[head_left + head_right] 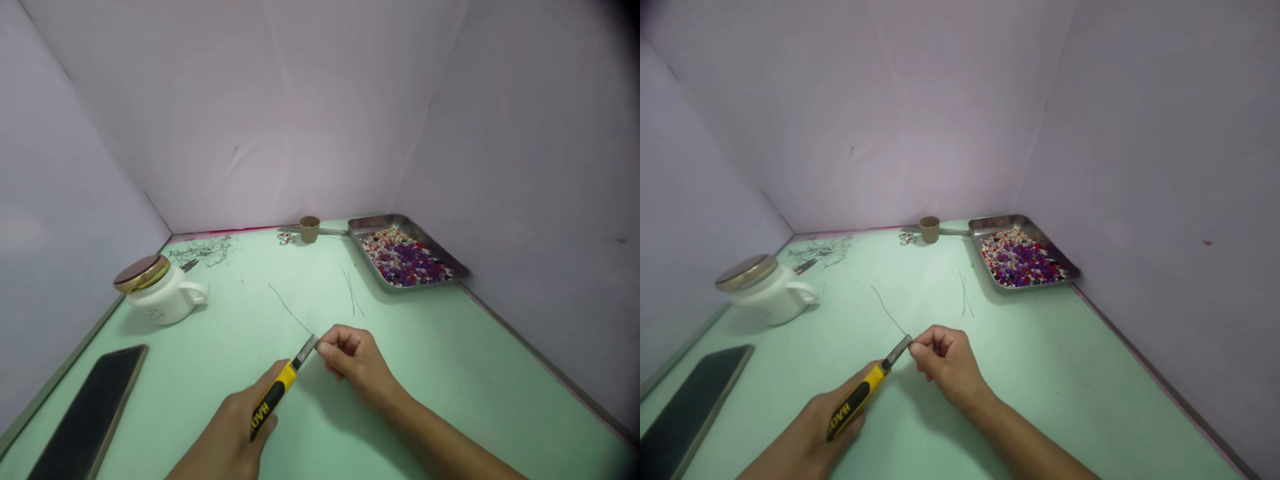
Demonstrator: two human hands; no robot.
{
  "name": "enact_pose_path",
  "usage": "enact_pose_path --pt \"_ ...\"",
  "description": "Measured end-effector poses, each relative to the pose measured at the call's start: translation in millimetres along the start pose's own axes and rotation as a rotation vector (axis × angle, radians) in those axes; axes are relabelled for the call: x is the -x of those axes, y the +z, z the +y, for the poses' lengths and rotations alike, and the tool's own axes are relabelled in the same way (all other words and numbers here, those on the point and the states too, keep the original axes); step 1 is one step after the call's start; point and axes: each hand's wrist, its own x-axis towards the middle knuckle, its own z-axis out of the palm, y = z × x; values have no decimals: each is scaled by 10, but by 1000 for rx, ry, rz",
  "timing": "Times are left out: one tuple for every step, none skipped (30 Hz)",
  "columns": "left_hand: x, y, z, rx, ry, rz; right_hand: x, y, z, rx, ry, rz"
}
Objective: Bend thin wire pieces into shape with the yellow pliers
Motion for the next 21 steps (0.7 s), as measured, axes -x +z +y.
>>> enact_pose_path --pt "6 -23 -3 96 21 -26 -7 -20 12 -28 -15 -35" --pt "12 -37 -17 177 21 -63 -15 -40 26 -48 -26 -62" --pt "19 -42 -42 245 21 -104 -24 -57 42 -63 -30 -84" --pt "26 -40 -77 323 2 -149 -33 -73 56 -73 -30 -100" --pt "33 -33 -118 382 -19 -197 -41 -86 67 -81 -30 -117" --pt "38 -25 -158 430 -37 -238 -47 -97 73 -89 -31 -135" --pt "42 -17 -192 465 -52 -271 -52 -106 74 -97 -33 -153" --pt "43 -12 -212 485 -55 -296 -54 -113 69 -103 -34 -168" --pt "41 -11 -215 496 -49 -304 -54 -119 57 -106 -32 -178" --pt "37 -14 -199 505 -40 -312 -51 -124 40 -102 -29 -181" --pt "32 -20 -165 503 -23 -306 -47 -128 19 -88 -22 -174" --pt "25 -28 -119 480 -2 -273 -41 -130 -6 -67 -13 -160" --pt "19 -36 -68 434 16 -216 -35 -131 -32 -39 -3 -141" --pt "14 -40 -19 373 37 -155 -28 -128 -57 -9 8 -120" --pt "10 -38 19 298 45 -96 -22 -123 -81 21 20 -99" --pt "7 -29 41 206 51 -38 -16 -115 -100 47 34 -81" --pt "6 -12 43 126 49 -29 -12 -103 -115 71 48 -61" --pt "5 13 27 32 40 20 -8 -89 -125 97 61 -39" --pt "4 44 -1 -98 4 64 -5 -73 -130 127 69 -14" --pt "4 77 -34 -232 -58 109 -3 -56 -130 158 73 13" --pt "3 107 -64 -370 -124 132 -2 -40 -128 186 74 39"
